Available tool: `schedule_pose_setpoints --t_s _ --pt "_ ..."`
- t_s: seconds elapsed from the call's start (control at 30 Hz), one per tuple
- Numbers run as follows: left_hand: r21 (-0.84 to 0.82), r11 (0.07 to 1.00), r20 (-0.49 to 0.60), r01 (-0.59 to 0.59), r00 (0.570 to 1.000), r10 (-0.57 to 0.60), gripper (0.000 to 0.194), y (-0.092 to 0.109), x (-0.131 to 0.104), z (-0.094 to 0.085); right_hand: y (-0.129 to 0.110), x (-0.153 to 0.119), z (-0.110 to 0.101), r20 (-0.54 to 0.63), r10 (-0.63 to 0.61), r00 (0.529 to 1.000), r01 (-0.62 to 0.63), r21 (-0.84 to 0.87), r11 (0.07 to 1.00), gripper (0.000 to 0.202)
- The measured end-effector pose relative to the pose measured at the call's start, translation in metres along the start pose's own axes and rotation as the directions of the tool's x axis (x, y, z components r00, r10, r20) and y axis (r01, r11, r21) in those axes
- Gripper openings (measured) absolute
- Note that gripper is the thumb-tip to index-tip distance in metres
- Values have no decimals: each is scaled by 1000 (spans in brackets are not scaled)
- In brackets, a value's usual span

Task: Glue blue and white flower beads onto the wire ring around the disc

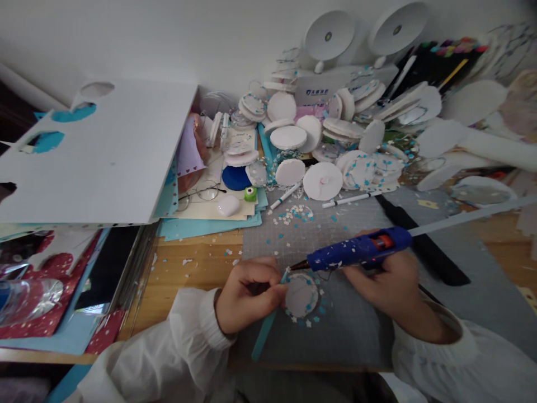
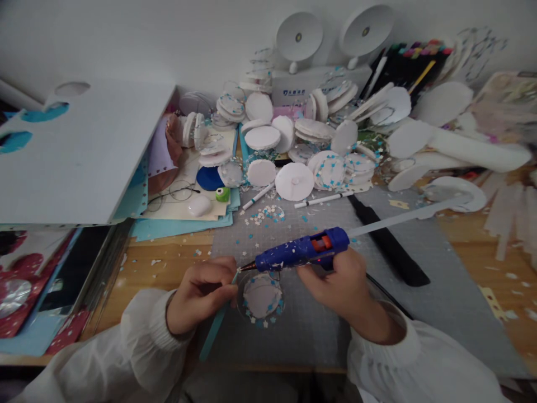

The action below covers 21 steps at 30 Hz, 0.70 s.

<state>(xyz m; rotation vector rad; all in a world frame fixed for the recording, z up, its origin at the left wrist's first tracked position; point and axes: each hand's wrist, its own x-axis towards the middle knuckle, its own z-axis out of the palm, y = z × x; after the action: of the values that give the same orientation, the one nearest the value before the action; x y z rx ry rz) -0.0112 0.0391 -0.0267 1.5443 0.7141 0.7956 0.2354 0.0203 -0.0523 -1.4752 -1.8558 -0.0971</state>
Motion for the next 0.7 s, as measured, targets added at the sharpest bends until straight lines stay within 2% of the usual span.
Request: schedule_pose_setpoints --t_s 0.33,0.5,0.7 --pt "19 1000 6 8 1000 -8 40 1 0 0 -3 2 1 -26 -46 999 46 -18 999 14" --pt "22 1000 20 14 1000 -15 40 -1 0 -1 -3 2 0 10 -30 1000 30 -8 1000 13" --pt "28 1000 15 12 1000 -13 41 -1 0 -1 -4 4 -1 -94 -132 987 122 -102 987 18"
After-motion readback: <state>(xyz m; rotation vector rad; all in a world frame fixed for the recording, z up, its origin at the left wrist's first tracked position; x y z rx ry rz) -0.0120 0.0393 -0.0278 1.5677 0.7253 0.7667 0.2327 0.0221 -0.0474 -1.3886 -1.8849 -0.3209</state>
